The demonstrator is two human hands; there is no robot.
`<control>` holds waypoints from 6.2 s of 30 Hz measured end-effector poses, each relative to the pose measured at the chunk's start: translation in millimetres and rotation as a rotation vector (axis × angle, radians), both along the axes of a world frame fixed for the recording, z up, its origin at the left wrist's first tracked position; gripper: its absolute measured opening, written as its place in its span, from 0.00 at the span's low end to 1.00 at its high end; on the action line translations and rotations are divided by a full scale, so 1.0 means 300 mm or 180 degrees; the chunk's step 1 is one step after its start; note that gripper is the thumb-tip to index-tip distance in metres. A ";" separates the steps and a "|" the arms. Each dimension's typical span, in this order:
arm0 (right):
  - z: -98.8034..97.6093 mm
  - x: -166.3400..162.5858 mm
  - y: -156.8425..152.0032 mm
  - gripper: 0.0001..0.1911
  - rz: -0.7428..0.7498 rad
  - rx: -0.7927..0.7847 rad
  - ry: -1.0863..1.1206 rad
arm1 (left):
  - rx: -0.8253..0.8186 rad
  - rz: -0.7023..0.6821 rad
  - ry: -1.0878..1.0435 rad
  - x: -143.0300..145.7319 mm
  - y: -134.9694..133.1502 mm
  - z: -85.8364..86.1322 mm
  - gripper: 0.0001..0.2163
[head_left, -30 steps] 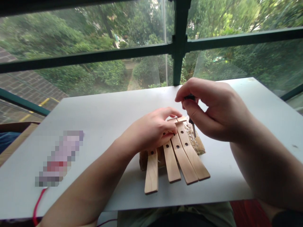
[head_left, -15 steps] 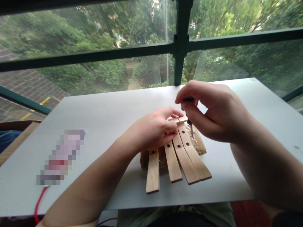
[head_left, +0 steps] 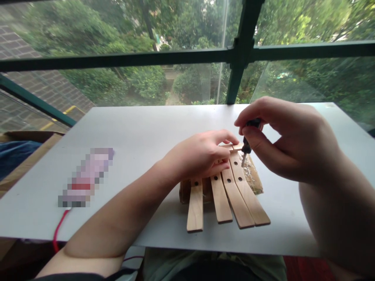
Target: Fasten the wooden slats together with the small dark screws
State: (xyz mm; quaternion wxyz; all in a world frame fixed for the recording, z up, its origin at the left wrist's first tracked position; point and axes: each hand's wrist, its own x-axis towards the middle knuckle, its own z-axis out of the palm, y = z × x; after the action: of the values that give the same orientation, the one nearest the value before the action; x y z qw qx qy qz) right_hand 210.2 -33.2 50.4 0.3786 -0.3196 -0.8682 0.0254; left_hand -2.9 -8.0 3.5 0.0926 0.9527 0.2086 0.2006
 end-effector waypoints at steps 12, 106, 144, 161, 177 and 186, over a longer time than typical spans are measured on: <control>-0.001 -0.001 0.006 0.12 0.0058 0.0073 -0.0048 | -0.0028 -0.0010 0.0081 0.008 -0.003 0.004 0.08; 0.021 0.022 -0.001 0.06 0.0321 -0.0310 -0.0295 | -0.0661 -0.0039 -0.0444 0.002 0.019 0.003 0.04; 0.061 0.049 -0.006 0.12 0.0984 -0.0467 -0.0310 | -0.0615 0.0081 -0.0329 0.005 0.018 0.005 0.03; 0.052 0.052 -0.011 0.08 0.0457 -0.0763 -0.0133 | -0.0724 -0.0033 -0.0435 0.014 0.011 0.008 0.03; 0.034 0.018 -0.010 0.20 0.0153 -0.0531 -0.0607 | -0.0635 -0.0062 -0.0495 0.017 0.010 0.006 0.09; 0.022 0.019 0.001 0.14 0.0204 -0.0285 -0.0639 | -0.0623 -0.0118 -0.0543 0.007 0.025 -0.001 0.06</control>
State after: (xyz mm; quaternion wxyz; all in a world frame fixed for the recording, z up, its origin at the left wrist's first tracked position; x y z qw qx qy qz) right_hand 216.0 -32.8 57.1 0.2741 -0.3092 -0.9096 0.0441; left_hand -0.9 -0.4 3.1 0.2062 0.9223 0.2010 0.2578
